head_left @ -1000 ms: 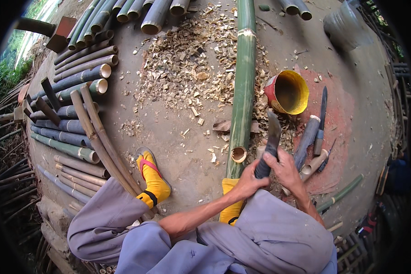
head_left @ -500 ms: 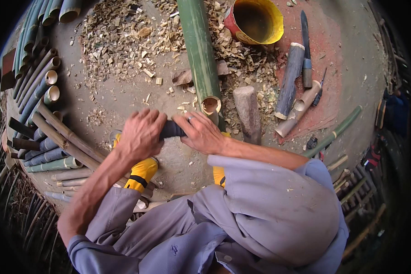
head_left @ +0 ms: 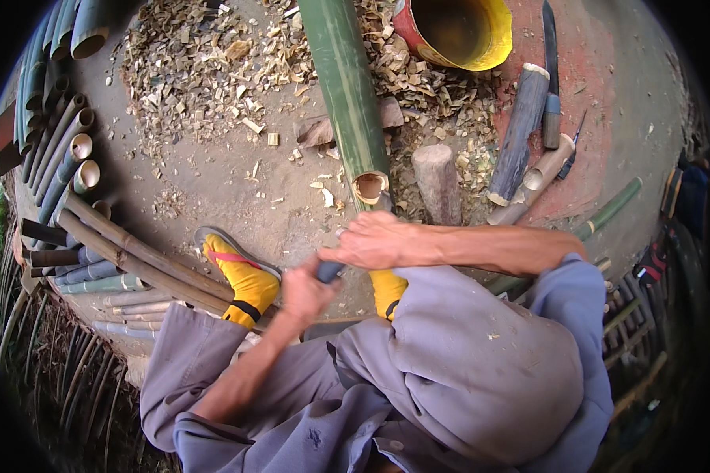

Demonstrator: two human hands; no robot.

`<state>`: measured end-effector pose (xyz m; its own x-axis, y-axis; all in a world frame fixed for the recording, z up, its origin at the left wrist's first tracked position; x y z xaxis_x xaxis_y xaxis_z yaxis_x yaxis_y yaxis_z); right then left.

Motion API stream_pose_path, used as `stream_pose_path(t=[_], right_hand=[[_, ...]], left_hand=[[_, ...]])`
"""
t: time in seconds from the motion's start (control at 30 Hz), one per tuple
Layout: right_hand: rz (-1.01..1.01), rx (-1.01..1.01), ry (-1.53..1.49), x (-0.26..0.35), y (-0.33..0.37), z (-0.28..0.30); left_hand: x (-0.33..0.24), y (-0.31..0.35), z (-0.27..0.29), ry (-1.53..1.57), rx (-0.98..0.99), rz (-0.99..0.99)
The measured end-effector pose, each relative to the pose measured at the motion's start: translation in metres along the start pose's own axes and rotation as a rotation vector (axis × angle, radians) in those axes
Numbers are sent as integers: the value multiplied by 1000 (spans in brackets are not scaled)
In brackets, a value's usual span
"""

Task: The person carves a hole into a bamboo stalk using a knife and a wooden mallet, then uses a curved blade to refine the opening.

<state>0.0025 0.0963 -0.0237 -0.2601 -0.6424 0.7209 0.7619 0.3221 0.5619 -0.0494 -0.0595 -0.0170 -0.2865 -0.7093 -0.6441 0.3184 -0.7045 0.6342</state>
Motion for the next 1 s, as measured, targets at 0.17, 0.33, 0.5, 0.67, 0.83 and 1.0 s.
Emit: stream_pose_path(t=[0.17,0.33,0.5,0.67,0.83,1.0], right_hand=[[-117,-689,-200,11,-17,7],[-192,-774,-547,16,-19,24],[-60,-235,-117,8,0,0],[129,-25,185,2,15,5],[179,-227,111,5,-21,13],[-151,-493,-65,7,-18,32]], left_hand=[[-32,-74,99,-604,328,-473],[-82,-106,141,-813,394,-658],[-13,-22,53,-402,131,-241],[-15,19,-49,311,-110,130],[10,1,3,163,-67,84],[-15,-59,95,-324,221,-252]])
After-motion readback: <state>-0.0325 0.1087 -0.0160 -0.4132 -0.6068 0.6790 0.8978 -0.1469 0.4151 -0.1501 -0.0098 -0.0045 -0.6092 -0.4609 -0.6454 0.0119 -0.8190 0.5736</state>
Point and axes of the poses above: each hand's wrist, its own y-axis away from the middle knuckle, its own z-axis out of the back of the hand, x = y × z, the point moved 4 cm from there along -y, towards the middle knuckle, and after that the axes turned 13 degrees about -z, right-handed, at the moved point
